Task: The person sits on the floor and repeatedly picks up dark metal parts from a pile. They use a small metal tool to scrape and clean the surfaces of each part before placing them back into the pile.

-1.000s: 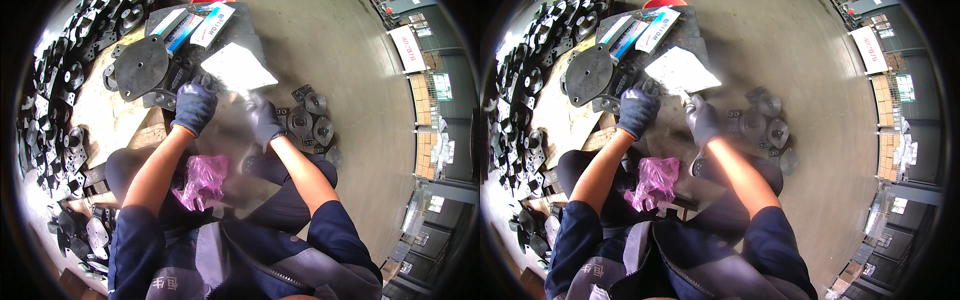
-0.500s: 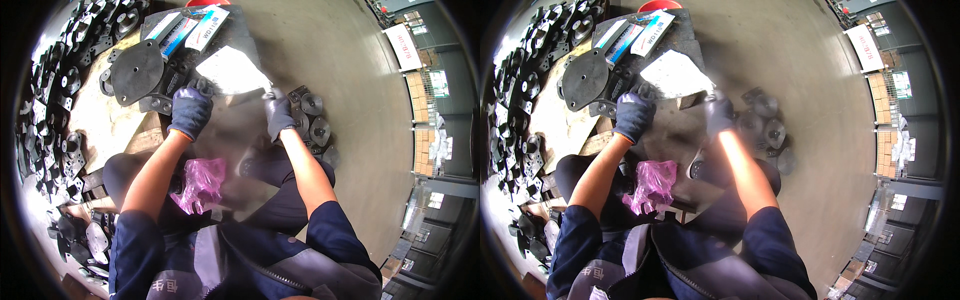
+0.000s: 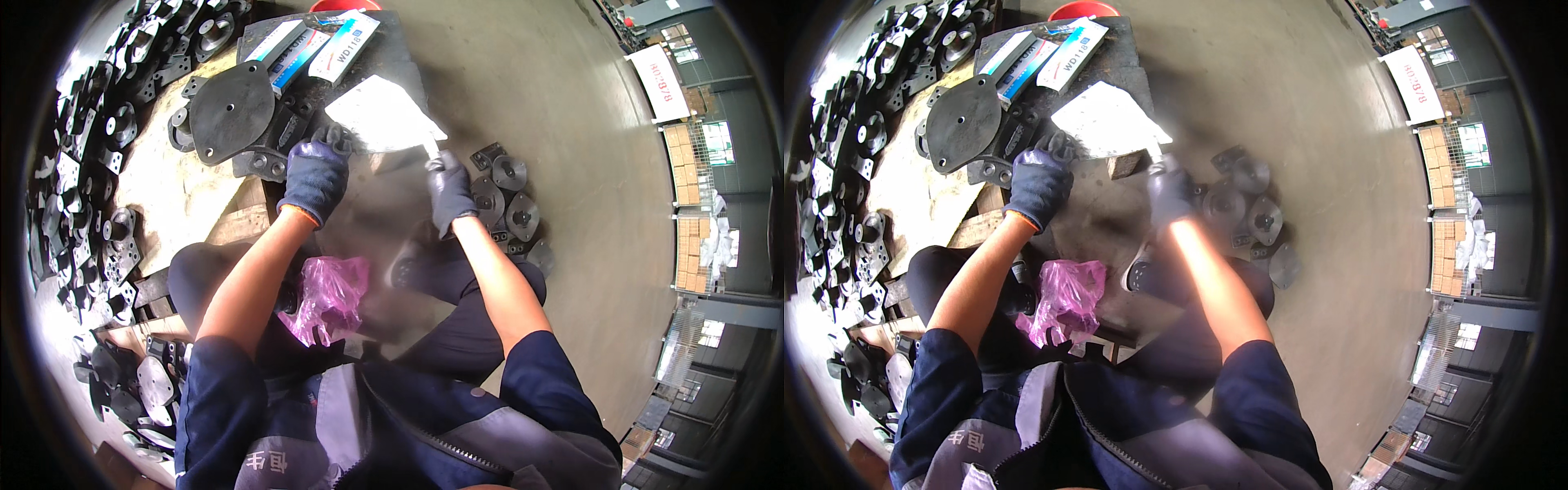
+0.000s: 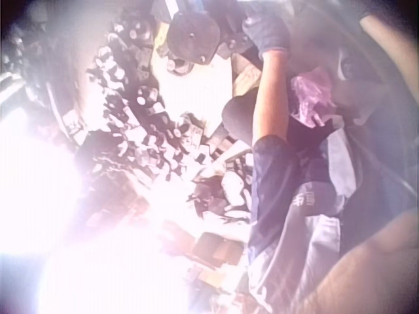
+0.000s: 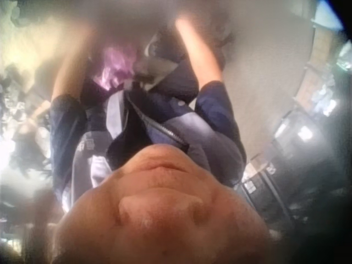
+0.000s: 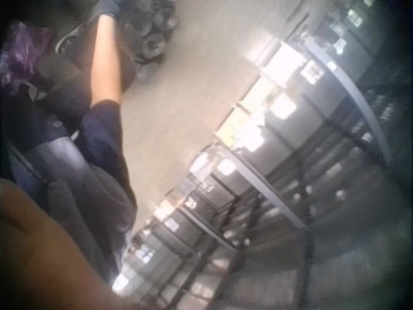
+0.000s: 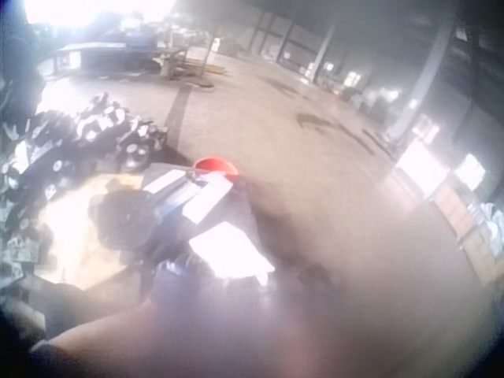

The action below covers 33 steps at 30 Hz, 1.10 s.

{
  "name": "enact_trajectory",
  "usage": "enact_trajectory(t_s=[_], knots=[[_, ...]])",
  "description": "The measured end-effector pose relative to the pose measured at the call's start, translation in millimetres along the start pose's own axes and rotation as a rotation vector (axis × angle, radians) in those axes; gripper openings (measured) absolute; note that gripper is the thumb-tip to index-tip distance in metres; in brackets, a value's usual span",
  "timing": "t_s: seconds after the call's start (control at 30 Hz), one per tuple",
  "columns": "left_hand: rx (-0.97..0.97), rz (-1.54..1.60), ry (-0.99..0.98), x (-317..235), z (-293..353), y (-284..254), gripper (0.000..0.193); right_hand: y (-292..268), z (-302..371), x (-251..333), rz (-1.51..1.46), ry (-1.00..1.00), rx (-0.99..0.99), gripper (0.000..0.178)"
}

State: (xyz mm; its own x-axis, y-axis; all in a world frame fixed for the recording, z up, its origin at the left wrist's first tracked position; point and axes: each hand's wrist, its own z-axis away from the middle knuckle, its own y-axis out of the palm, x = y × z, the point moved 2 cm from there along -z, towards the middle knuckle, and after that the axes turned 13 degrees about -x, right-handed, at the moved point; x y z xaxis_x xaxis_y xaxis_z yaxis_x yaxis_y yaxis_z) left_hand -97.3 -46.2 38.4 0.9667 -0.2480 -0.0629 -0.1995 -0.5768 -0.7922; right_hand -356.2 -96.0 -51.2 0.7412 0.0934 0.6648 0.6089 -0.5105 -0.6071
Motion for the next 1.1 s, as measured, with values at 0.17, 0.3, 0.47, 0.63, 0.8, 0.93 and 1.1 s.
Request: enact_trajectory(t_s=[0.17, 0.3, 0.47, 0.63, 0.8, 0.93, 1.1], knots=[[-0.123, -0.175, -0.291, 36, -9, -61, 0.025, -21, 15, 129, -0.314, 0.508, 0.675, 0.018], [-0.685, -0.325, -0.545, 141, 2, -119, 0.056, -48, 8, 180, -0.43, 0.473, 0.77, 0.022], [-0.415, 1.197, -1.478, 197, 20, -73, 0.028, -34, 11, 218, -0.506, 0.366, 0.825, 0.023], [-0.286, 0.917, -1.449, 204, 14, -51, 0.028, -13, 6, 228, -0.647, 0.366, 0.889, 0.023], [0.071, 0.168, -0.886, 242, 13, -49, 0.054, 3, -6, 236, -0.669, 0.165, 0.995, 0.026], [0.142, 0.101, -0.906, 264, 22, -39, 0.059, 30, -18, 236, -0.634, -0.312, 0.857, 0.029], [0.128, 0.042, -0.711, 270, 30, -35, 0.058, 44, -19, 272, -0.591, -0.668, 0.771, 0.027]])
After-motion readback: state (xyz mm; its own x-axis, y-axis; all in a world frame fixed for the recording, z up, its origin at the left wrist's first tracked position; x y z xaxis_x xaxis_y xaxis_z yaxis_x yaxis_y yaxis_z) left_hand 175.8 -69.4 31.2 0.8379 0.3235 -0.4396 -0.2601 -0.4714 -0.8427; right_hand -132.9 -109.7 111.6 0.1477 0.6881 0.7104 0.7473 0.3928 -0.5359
